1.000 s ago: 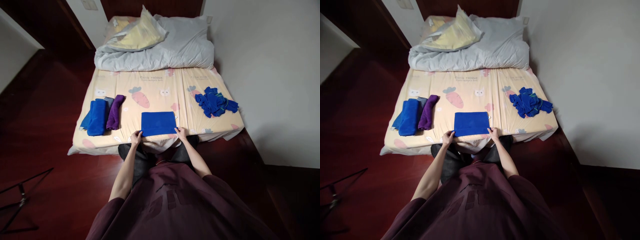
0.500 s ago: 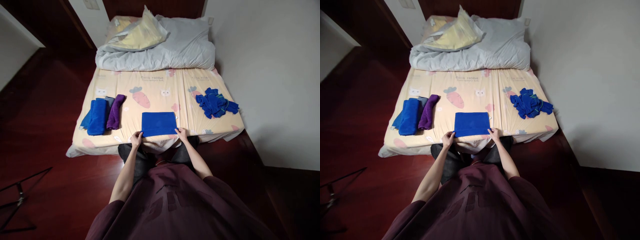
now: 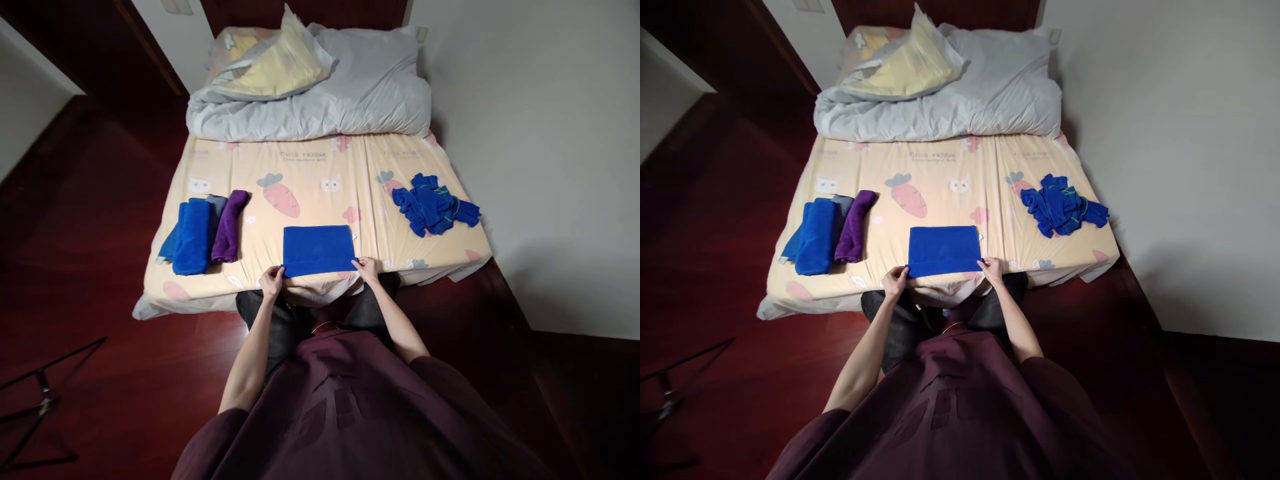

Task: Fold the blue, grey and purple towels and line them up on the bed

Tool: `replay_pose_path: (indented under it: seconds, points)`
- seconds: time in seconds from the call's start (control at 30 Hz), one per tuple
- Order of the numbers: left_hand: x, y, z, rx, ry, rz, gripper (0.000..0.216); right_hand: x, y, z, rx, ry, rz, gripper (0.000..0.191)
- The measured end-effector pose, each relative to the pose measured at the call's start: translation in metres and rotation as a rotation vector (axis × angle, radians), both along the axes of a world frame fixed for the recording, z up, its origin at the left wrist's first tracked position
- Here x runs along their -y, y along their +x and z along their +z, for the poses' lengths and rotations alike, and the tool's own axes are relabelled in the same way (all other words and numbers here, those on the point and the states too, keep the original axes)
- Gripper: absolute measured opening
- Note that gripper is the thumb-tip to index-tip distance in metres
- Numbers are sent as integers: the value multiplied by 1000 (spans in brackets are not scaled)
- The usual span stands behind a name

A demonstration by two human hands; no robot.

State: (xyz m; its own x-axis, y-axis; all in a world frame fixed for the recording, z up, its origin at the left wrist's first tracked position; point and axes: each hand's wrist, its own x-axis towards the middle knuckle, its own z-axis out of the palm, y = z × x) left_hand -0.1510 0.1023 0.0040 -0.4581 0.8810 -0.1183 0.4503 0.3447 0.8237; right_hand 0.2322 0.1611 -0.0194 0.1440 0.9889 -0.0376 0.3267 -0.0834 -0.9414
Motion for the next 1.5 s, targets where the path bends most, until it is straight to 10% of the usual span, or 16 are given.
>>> replay_pose_path:
  seconds: [0.63,0.8,0.97,1.5]
  points:
    - [4,-1,13,-92,116,-75,35,8,-2,32,246,130,-57,29]
    - [1,5,21,-346,324,-392,36,15,-13,51,379,365,170,29]
    - [-7,27,9,-495,198,-718,50,21,-32,48,563,380,523,35]
    - [-21,29,2,-807,-6,-854,70,1,-37,31,874,285,627,59]
